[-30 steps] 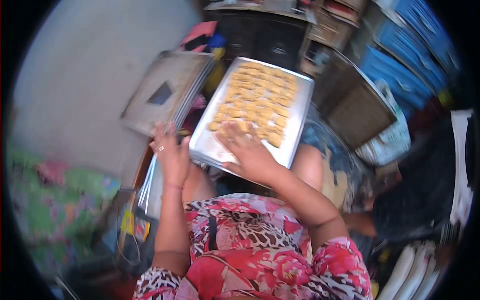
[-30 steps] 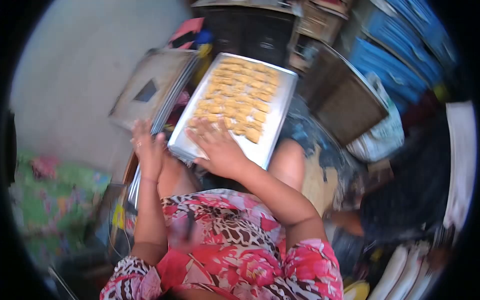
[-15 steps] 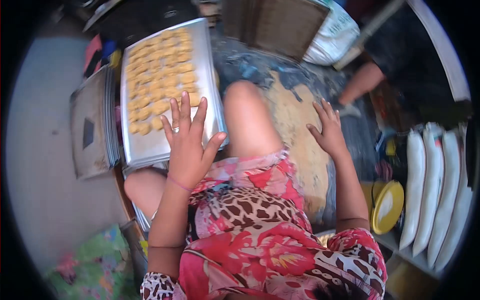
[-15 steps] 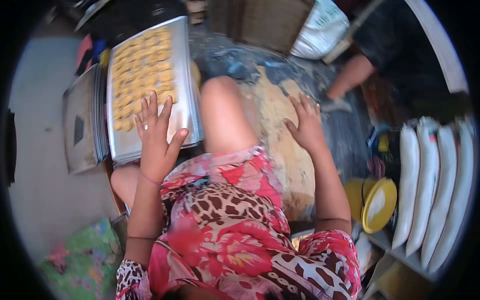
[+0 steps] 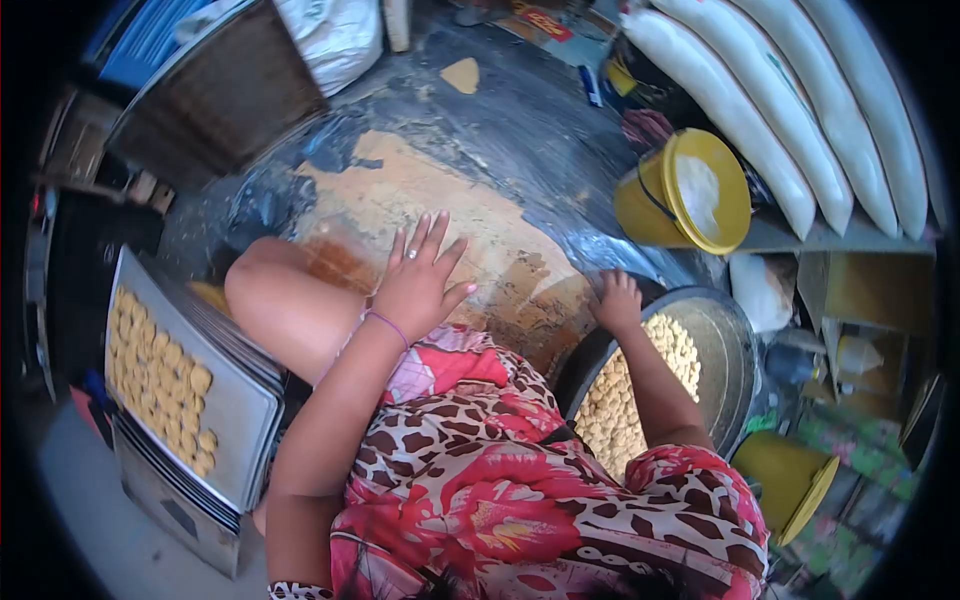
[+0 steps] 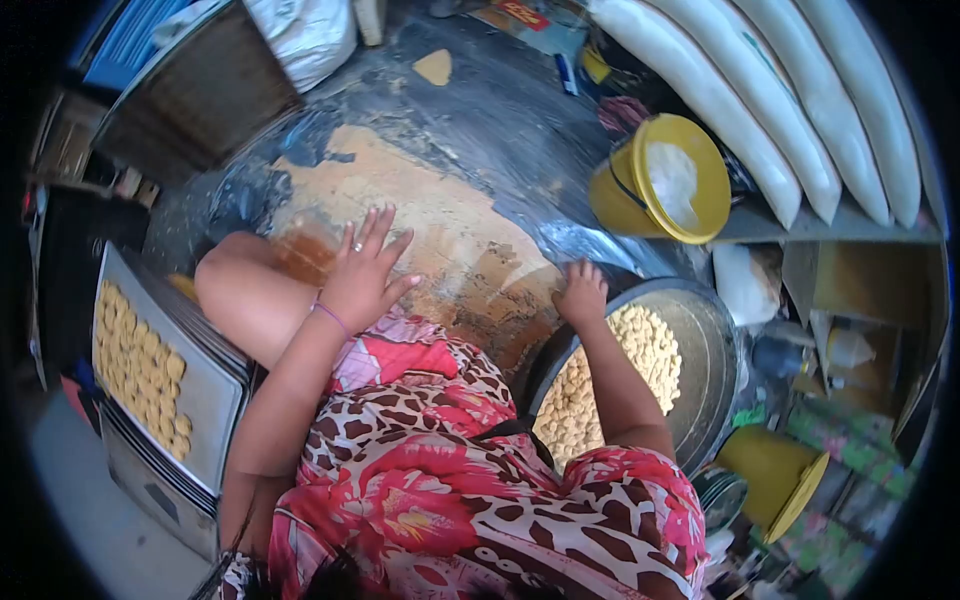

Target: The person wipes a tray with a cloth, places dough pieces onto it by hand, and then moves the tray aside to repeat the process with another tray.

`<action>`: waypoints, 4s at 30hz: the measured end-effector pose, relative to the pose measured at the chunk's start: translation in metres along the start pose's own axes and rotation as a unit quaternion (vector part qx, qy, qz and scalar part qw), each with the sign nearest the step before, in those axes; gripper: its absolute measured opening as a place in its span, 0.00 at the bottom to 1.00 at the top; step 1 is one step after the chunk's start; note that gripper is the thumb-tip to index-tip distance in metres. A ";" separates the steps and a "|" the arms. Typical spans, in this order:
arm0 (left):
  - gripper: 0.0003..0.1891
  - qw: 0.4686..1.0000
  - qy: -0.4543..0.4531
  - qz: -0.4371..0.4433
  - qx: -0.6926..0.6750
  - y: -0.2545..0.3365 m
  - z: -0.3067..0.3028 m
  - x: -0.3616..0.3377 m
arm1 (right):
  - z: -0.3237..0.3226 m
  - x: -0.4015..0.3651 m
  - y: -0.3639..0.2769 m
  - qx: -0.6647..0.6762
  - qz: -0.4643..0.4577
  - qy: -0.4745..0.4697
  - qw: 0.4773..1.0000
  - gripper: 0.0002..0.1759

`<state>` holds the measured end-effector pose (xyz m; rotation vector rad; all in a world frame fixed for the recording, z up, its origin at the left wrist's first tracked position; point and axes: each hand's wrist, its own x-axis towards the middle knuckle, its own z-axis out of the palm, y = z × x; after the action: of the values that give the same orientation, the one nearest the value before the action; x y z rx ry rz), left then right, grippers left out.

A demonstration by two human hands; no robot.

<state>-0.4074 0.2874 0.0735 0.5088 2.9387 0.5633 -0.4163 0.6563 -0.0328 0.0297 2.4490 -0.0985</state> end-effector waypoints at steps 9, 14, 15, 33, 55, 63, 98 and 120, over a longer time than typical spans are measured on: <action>0.26 0.972 -0.096 -0.053 -0.207 -0.029 0.022 0.004 | 0.044 0.025 0.074 0.472 0.320 0.371 0.733 0.60; 0.26 0.961 -0.116 -0.065 -0.242 -0.027 0.003 -0.005 | 0.055 0.044 0.101 0.374 0.414 0.337 0.758 0.34; 0.26 0.953 -0.124 -0.069 -0.269 -0.026 -0.001 -0.005 | 0.044 0.034 0.091 0.321 0.439 0.347 0.764 0.32; 0.24 0.946 -0.161 -0.063 -0.273 -0.033 0.026 0.017 | 0.051 -0.025 -0.031 0.439 0.169 0.131 0.873 0.42; 0.22 0.831 -0.195 -0.209 -0.477 -0.012 0.062 0.008 | -0.088 0.081 0.116 0.047 0.159 0.298 0.940 0.29; 0.20 0.803 -0.197 -0.234 -0.511 -0.020 0.067 0.011 | -0.096 0.067 0.192 0.068 0.324 0.399 0.855 0.34; 0.25 0.913 -0.172 -0.025 -0.369 0.033 0.071 0.042 | -0.017 0.116 0.174 -0.124 -0.131 0.156 0.971 0.22; 0.20 0.869 -0.155 -0.163 -0.442 -0.031 0.041 0.018 | -0.017 -0.014 -0.066 -0.223 -0.384 -0.096 0.891 0.22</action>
<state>-0.4269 0.2807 0.0227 -0.0185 2.0627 1.4694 -0.4193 0.5917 -0.0065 -1.0982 2.0889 0.1157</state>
